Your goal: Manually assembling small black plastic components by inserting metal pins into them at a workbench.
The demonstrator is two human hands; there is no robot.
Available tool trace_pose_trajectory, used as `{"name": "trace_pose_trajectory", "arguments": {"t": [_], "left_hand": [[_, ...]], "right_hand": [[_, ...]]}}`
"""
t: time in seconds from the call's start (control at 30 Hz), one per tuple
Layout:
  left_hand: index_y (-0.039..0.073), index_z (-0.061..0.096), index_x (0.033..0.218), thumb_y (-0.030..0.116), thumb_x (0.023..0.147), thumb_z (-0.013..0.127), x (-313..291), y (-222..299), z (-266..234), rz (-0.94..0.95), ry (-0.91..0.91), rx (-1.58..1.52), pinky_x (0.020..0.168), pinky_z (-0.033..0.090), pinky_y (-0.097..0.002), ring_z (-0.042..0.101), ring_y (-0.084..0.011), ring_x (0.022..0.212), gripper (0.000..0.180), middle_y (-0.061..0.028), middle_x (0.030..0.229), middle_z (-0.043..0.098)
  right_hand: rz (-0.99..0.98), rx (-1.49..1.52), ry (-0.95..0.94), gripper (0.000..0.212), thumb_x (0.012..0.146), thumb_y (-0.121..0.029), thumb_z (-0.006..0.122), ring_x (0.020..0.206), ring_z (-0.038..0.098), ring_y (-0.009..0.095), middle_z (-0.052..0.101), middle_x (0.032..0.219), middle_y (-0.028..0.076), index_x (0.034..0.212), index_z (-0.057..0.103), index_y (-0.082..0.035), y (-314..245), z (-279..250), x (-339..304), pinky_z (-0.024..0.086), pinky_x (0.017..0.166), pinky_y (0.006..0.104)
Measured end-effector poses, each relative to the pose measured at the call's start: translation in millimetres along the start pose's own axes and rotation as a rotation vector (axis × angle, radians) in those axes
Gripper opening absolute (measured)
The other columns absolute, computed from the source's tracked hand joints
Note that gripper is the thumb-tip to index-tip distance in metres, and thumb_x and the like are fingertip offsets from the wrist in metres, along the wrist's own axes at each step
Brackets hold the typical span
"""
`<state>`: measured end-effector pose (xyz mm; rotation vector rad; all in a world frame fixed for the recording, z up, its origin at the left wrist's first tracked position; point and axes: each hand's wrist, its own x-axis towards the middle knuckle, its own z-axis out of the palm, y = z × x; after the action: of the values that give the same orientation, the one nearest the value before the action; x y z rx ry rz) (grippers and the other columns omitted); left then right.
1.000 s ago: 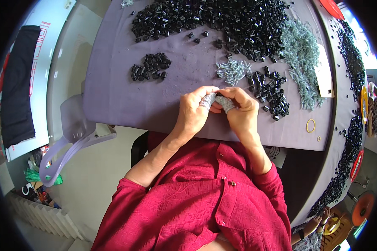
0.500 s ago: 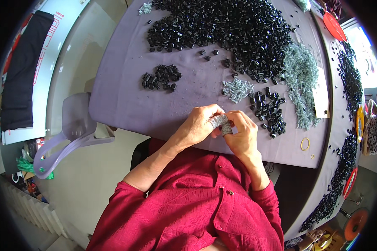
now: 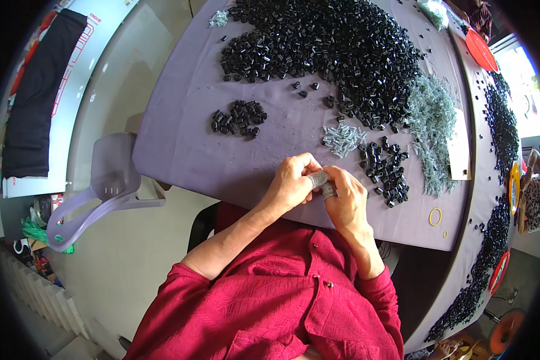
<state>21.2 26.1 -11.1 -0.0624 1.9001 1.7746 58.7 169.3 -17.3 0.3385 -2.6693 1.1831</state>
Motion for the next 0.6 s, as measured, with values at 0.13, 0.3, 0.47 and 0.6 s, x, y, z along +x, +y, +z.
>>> {"name": "trace_pose_trajectory", "arguments": {"t": [0.13,0.3,0.47,0.6], "left_hand": [[0.001,0.057,0.084,0.003,0.085,0.056,-1.6,-2.7,-0.7,0.019,0.021,0.039,0.038,0.042,-0.0218,0.053,-0.0071,0.046,0.003,-0.0048,0.064,0.060],[0.001,0.057,0.082,0.002,0.086,0.056,-2.2,-9.6,-1.1,0.041,0.014,0.047,0.035,0.041,-0.0211,0.053,-0.0060,0.045,0.004,-0.0036,0.064,0.059],[0.002,0.057,0.080,0.001,0.086,0.056,-3.4,-6.8,0.9,0.036,0.039,0.086,0.035,0.041,-0.0208,0.052,-0.0054,0.043,0.006,-0.0031,0.063,0.059],[0.002,0.056,0.079,0.000,0.086,0.057,0.0,-10.8,-1.2,0.057,0.028,0.078,0.035,0.041,-0.0206,0.051,-0.0055,0.043,0.008,-0.0028,0.062,0.058]], "right_hand": [[-0.024,-0.018,0.040,0.032,0.063,0.008,0.058,0.078,0.061,0.032,0.062,0.086,0.013,0.093,0.061,-0.002,6.5,0.9,-3.9,0.049,0.068,0.0379],[-0.032,0.096,0.064,0.030,0.061,0.009,0.056,0.078,0.059,0.033,0.060,0.084,0.013,0.089,0.061,-0.001,15.6,6.9,-6.8,0.048,0.068,0.0390],[-0.070,0.045,0.103,0.025,0.060,0.009,0.057,0.072,0.055,0.034,0.056,0.079,0.013,0.084,0.057,0.000,13.6,12.2,-5.7,0.045,0.063,0.0400],[-0.066,-0.017,0.081,0.029,0.057,0.010,0.055,0.070,0.052,0.035,0.053,0.076,0.014,0.085,0.055,0.000,13.1,14.5,-5.3,0.044,0.062,0.0421]]}}
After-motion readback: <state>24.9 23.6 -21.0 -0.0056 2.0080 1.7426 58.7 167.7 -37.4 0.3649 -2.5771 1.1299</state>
